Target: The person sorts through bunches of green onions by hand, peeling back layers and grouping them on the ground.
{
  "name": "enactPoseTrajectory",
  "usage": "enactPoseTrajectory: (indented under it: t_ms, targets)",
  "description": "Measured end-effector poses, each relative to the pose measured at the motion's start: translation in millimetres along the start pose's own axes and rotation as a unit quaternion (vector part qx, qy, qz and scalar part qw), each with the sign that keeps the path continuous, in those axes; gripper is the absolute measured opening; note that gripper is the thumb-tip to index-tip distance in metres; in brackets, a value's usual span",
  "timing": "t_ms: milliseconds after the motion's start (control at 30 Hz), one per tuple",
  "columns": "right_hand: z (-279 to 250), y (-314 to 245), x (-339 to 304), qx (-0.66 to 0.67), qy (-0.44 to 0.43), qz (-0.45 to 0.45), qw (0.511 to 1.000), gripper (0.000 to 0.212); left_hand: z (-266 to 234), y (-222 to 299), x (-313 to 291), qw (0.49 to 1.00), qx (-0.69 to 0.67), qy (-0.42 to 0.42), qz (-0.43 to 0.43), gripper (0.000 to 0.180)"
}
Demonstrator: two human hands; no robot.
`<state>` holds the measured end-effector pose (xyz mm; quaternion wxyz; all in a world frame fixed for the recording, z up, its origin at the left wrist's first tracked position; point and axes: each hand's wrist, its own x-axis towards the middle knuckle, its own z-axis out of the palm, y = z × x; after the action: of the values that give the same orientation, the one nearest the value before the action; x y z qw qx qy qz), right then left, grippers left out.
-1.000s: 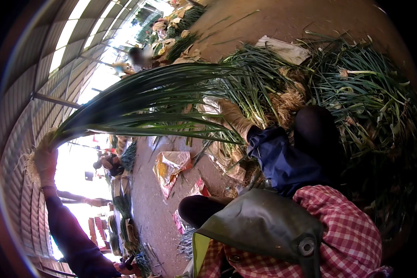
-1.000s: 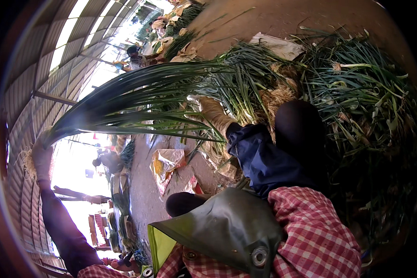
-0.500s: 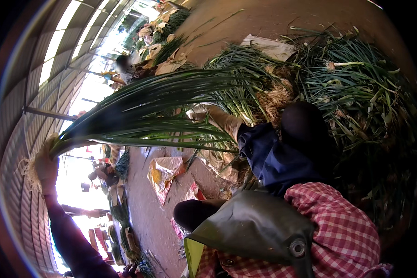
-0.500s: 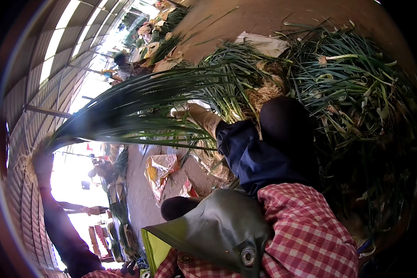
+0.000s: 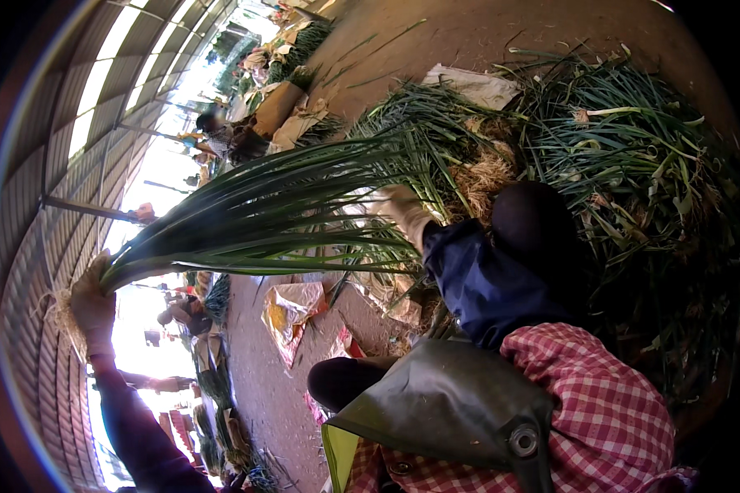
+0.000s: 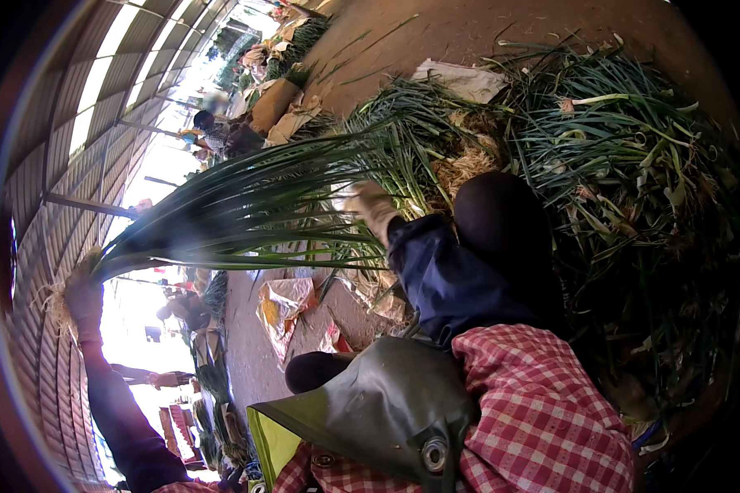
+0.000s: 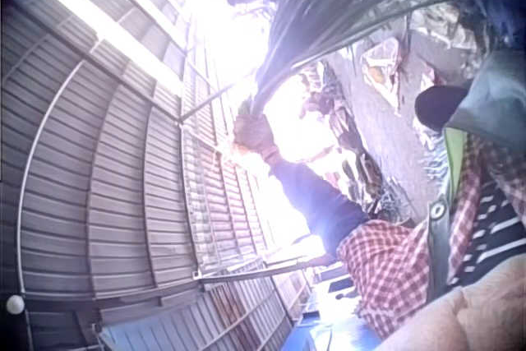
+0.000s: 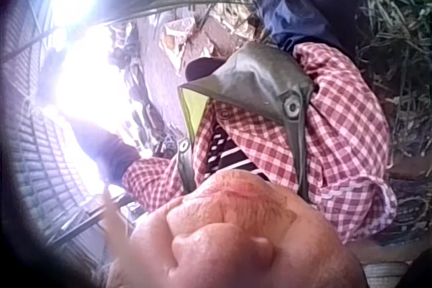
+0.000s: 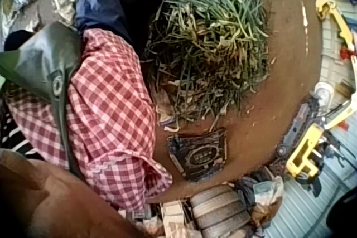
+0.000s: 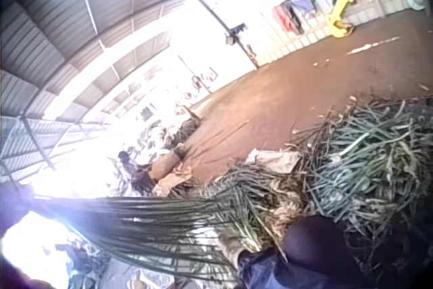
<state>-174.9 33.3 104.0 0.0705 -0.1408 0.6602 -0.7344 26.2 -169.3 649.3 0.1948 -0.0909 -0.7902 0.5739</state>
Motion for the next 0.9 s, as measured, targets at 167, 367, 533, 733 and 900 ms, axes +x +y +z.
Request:
enactPoseTrajectory:
  t_ms: [167,367,533,733,900]
  targets:
    - [-219.5,122.9,22.2,0.412,0.339,0.16,0.831,0.026,2.2,12.0,50.0,0.985,-0.076,0.151,-0.042,0.036]
    - [-138.2,69.1,-17.7,-0.116,0.434,-0.042,0.892,0.053,14.3,-43.1,-24.2,0.992,0.077,0.096,-0.008,0.034]
    - [-116.7,-11.9,-30.1,-0.338,0.291,-0.19,0.875,0.106,17.4,-51.1,-56.5,0.99,0.117,0.077,-0.029,0.04]
    - [-88.7,-17.0,-34.2,-0.374,0.161,-0.124,0.905,0.105,13.0,-60.9,-95.9,0.994,0.05,0.095,-0.017,0.045]
    - [-79.4,22.4,-21.1,-0.428,0.177,-0.151,0.873,0.084,16.2,-57.7,-113.0,0.994,0.011,0.054,-0.089,0.047]
